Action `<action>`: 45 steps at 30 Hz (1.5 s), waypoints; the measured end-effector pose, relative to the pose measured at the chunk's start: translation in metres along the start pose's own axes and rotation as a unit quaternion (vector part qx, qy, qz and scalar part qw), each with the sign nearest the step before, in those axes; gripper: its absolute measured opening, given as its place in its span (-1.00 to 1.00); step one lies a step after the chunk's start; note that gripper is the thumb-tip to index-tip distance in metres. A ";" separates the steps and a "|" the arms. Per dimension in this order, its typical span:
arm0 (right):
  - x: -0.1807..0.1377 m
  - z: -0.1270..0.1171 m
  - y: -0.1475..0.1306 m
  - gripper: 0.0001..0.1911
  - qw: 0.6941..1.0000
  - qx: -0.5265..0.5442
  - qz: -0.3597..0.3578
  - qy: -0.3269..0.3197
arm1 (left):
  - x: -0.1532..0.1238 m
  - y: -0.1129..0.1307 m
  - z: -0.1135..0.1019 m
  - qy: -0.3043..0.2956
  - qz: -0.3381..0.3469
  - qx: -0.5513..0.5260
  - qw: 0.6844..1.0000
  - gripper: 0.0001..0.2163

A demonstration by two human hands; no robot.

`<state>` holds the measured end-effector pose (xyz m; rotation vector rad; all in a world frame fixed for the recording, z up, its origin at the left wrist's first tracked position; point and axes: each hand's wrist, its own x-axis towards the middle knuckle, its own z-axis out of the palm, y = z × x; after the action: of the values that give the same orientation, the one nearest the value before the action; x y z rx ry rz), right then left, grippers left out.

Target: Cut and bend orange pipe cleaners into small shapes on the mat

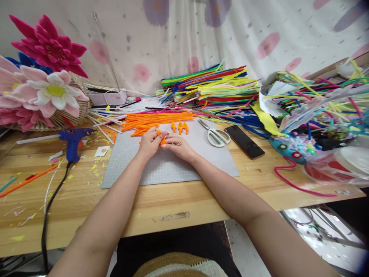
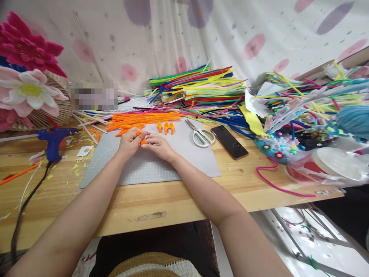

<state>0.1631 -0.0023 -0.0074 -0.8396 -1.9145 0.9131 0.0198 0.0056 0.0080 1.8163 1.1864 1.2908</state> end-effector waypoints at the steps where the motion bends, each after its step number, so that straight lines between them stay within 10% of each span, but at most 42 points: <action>1: 0.000 -0.001 -0.001 -0.58 1.000 0.005 -0.008 -0.001 | 0.000 0.000 0.000 0.000 0.004 -0.005 1.000 -0.74; 7: -0.002 -0.004 -0.002 -0.60 0.998 0.048 -0.020 -0.022 | 0.000 -0.004 -0.003 -0.024 0.018 -0.043 0.999 -0.68; 15: -0.004 -0.006 0.003 -0.72 0.993 0.097 0.041 -0.043 | 0.000 -0.007 -0.014 -0.131 -0.125 -0.139 0.974 -0.57; 27: -0.009 -0.015 0.005 -0.68 0.944 0.276 0.126 -0.130 | 0.002 -0.005 -0.022 -0.198 -0.049 -0.122 0.971 -0.69; 33: -0.007 -0.016 0.000 -0.73 0.962 0.201 0.134 -0.126 | -0.001 -0.006 -0.017 -0.185 -0.136 -0.173 0.958 -0.63; 45: -0.005 -0.016 -0.004 -0.74 0.972 0.149 0.093 -0.155 | 0.001 -0.006 -0.017 -0.182 -0.105 -0.146 0.967 -0.63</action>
<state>0.1786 -0.0036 0.0001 -0.7351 -1.9113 1.4783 0.0023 0.0088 0.0089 1.5788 0.9051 0.9088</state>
